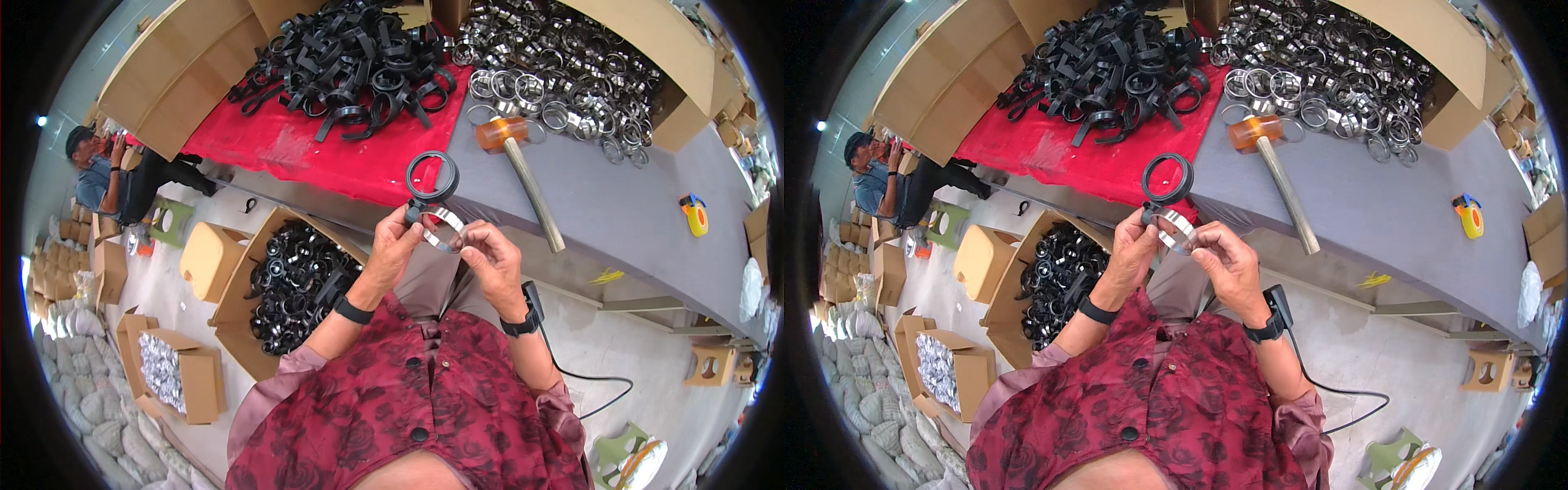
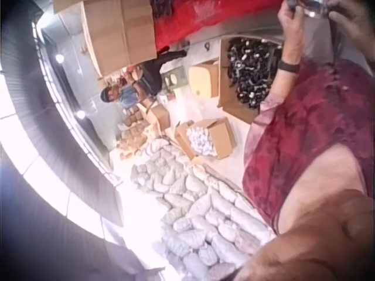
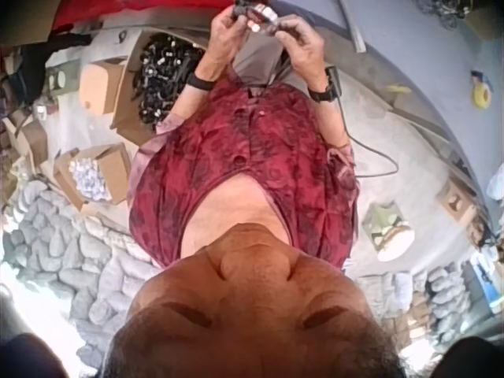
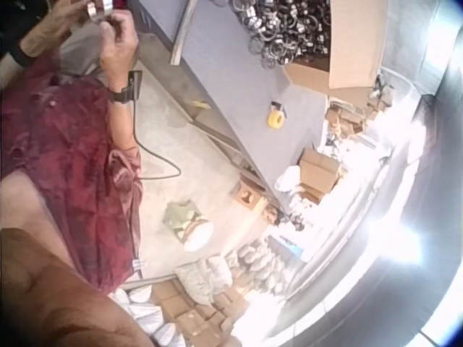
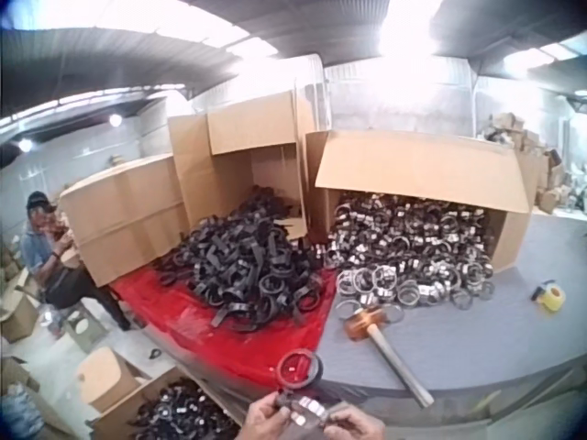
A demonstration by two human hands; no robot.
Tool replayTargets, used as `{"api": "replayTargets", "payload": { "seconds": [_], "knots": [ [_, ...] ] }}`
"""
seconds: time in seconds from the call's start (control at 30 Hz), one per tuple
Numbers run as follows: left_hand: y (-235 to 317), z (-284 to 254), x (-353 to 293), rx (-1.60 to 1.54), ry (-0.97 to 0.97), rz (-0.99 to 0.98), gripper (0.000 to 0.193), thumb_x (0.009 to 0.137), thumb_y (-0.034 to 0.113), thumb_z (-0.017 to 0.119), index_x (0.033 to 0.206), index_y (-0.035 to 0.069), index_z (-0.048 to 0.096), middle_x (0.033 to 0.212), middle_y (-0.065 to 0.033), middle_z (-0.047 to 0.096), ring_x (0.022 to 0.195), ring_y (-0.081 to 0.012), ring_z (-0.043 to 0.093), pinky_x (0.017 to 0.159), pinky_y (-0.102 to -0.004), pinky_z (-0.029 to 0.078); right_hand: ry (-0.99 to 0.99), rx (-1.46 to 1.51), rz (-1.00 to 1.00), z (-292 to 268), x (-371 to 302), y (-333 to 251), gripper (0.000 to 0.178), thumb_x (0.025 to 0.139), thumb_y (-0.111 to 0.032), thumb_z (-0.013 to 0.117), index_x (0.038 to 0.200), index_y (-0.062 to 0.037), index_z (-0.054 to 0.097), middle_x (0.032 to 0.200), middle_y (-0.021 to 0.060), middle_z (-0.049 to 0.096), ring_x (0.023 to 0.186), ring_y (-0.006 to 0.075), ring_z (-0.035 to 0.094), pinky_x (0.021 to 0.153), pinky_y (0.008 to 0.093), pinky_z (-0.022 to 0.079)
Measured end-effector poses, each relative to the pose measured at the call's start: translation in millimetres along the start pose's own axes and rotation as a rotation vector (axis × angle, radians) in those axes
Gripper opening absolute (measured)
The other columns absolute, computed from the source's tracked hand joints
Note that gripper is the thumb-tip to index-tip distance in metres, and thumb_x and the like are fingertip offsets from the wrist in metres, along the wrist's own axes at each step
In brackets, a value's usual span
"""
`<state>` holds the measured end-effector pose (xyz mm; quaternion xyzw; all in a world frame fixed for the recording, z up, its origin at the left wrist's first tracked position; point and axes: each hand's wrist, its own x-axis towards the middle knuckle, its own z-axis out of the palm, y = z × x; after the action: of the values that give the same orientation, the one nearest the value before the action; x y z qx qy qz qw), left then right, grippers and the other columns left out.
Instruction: Assembling metal rings and plastic components using a rubber mallet.
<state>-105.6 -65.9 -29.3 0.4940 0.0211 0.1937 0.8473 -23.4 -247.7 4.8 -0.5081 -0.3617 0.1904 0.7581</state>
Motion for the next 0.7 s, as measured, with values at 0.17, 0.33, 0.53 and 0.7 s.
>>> {"api": "replayTargets", "payload": {
  "seconds": [0.17, 0.33, 0.53, 0.7],
  "knots": [
    [18, -1, -7, 0.118, 0.012, 0.024, 0.028, 0.097, 0.027, 0.073, 0.110, 0.003, 0.064, 0.104, -0.0015, 0.066, 0.096, -0.0092, 0.059, 0.090, -0.0259, 0.047, -0.018, -0.569, -0.230, 18, 1, -28, 0.062, 0.080, 0.002, 0.077, 0.139, -0.0029, 0.056, 0.118, 0.0163, 0.060, 0.095, 0.0270, 0.066, 0.081, 0.0358, 0.055],
    [24, -7, -2, 0.267, -0.067, -0.186, 0.023, 0.097, 0.027, 0.071, 0.104, 0.005, 0.065, 0.091, 0.0043, 0.061, 0.082, -0.0041, 0.051, 0.073, -0.0230, 0.042, -0.188, -0.799, -0.315, 7, -2, -21, 0.086, 0.069, 0.006, 0.079, 0.149, -0.0048, 0.047, 0.121, 0.0176, 0.058, 0.096, 0.0340, 0.066, 0.078, 0.0415, 0.056],
    [27, -17, -2, 0.368, -0.211, -0.298, 0.027, 0.097, 0.031, 0.072, 0.100, 0.005, 0.064, 0.088, 0.0054, 0.058, 0.083, -0.0057, 0.051, 0.075, -0.0240, 0.041, -0.196, -0.927, -0.285, 4, -5, -22, 0.087, 0.068, -0.002, 0.083, 0.147, -0.0030, 0.047, 0.118, 0.0171, 0.058, 0.096, 0.0351, 0.065, 0.076, 0.0414, 0.055],
    [28, -5, -12, 0.380, -0.173, -0.239, 0.034, 0.099, 0.038, 0.066, 0.095, 0.004, 0.065, 0.083, 0.0051, 0.053, 0.078, -0.0054, 0.046, 0.070, -0.0237, 0.037, -0.112, -0.881, -0.303, 9, -16, -19, 0.084, 0.062, -0.015, 0.088, 0.137, 0.0000, 0.053, 0.117, 0.0203, 0.058, 0.106, 0.0389, 0.060, 0.089, 0.0458, 0.052]
  ]
}}
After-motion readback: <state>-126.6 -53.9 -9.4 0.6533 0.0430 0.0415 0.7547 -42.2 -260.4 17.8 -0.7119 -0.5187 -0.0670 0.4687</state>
